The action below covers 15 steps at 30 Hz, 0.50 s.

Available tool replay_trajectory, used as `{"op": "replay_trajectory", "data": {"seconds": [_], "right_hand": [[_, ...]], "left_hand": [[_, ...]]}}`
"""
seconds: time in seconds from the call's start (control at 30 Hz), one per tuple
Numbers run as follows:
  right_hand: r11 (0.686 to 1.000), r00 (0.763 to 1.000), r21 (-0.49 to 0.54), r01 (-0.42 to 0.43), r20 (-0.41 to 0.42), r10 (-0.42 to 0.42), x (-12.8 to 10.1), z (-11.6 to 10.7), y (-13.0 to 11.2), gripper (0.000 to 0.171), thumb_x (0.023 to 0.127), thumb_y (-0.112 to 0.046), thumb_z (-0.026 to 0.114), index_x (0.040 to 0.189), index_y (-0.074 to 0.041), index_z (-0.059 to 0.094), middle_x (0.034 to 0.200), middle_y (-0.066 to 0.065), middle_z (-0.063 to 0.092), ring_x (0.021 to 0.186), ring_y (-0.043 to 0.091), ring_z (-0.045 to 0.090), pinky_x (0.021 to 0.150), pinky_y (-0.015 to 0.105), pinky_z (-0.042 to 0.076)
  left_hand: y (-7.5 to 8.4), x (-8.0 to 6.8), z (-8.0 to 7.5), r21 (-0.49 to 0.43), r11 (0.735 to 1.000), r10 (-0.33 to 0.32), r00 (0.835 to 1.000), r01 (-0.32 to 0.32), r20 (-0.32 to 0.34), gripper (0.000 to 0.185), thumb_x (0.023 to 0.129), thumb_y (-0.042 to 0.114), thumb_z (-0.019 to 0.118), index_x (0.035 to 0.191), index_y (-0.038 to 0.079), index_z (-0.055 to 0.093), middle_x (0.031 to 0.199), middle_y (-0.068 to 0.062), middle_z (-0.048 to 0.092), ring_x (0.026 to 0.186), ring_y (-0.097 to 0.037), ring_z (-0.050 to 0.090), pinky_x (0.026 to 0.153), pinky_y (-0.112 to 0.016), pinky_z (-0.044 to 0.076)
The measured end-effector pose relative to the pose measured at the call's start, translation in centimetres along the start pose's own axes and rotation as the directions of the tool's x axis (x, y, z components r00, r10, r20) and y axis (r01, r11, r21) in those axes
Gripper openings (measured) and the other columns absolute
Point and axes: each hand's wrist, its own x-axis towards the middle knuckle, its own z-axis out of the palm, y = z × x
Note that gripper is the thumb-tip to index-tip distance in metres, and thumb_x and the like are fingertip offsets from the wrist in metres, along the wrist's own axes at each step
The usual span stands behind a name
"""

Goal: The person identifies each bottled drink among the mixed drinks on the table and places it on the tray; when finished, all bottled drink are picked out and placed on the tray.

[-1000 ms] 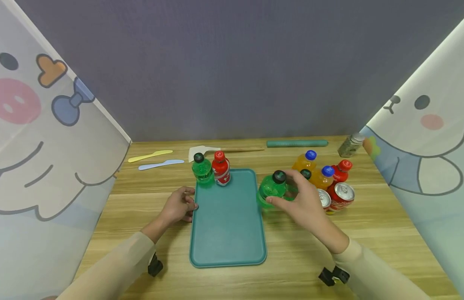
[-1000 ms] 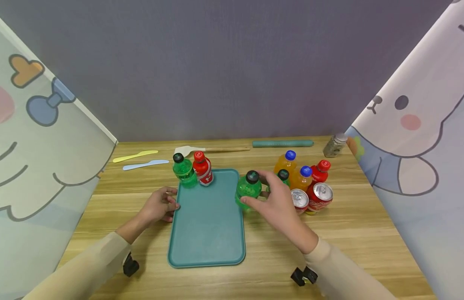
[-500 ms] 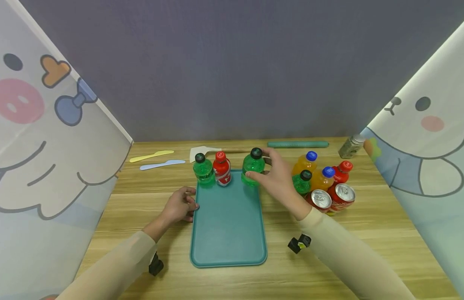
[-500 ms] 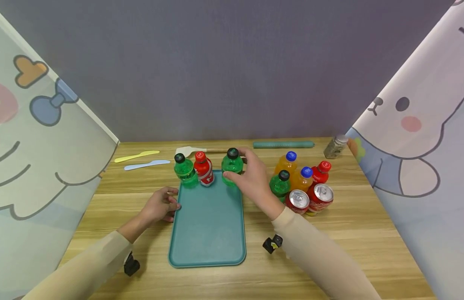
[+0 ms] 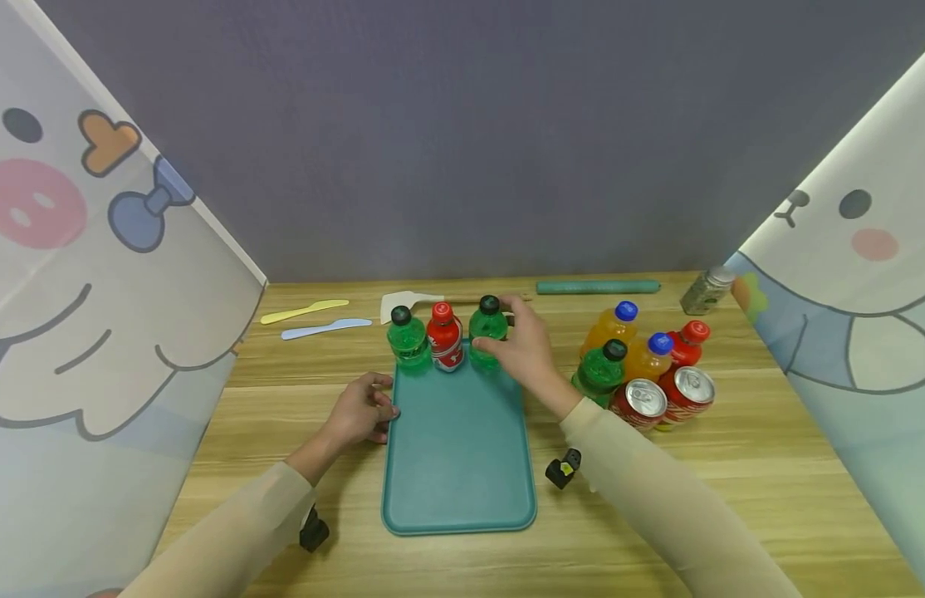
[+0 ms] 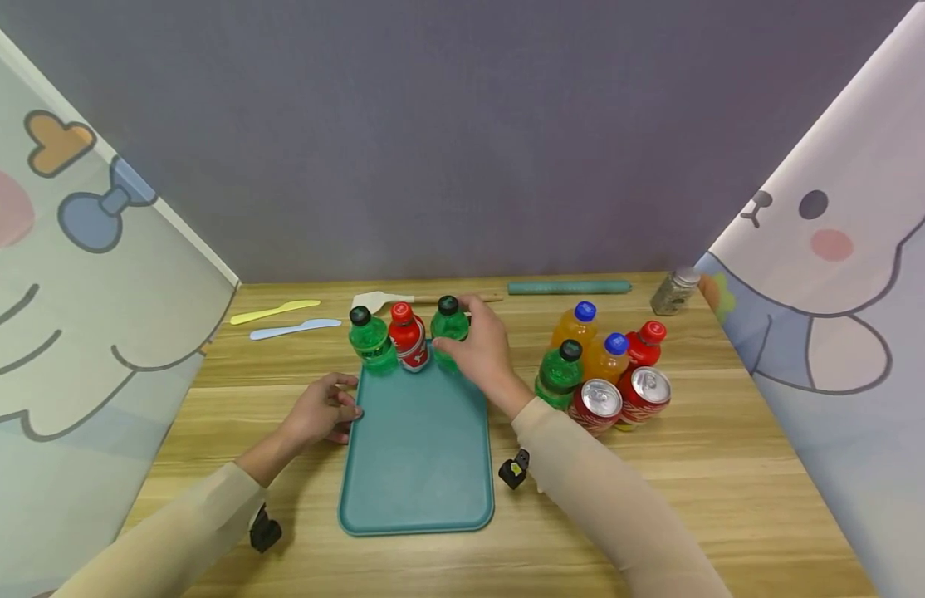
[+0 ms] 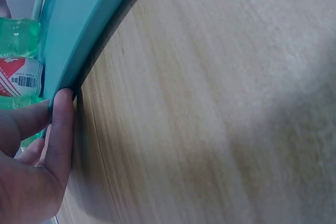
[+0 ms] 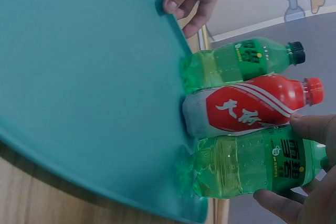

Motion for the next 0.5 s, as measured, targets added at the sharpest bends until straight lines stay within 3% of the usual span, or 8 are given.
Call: {"op": "replay_trajectory", "data": {"seconds": [0.2,0.5], "right_hand": [[0.999,1.0,-0.022,-0.024,0.01,0.024,0.2,0.67,0.31,0.073,0.081,-0.022,0.09,0.141,-0.008,0.052,0.138,0.013,0.063,0.124,0.036,0.06,0.103,0.05,0.054],[0.998,0.999,-0.056,0.019,0.051,-0.016,0.06,1.02,0.79,0.073,0.082,-0.026,0.089,0.141,-0.011,0.05,0.136,0.011,0.062,0.124,0.034,0.059,0.1,0.051,0.055]], "left_hand": [[0.14,0.04,0.04,0.004,1.0,-0.001,1.0,0.001,0.004,0.051,0.095,-0.007,0.066,0.141,-0.002,0.047,0.1,-0.017,0.059,0.068,-0.021,0.063,0.056,-0.04,0.064],[-0.12,0.14,-0.04,-0.002,1.0,-0.002,1.0,0.002,0.004,0.051,0.094,-0.007,0.067,0.141,-0.002,0.047,0.098,-0.017,0.059,0.067,-0.022,0.063,0.055,-0.039,0.064]]}}
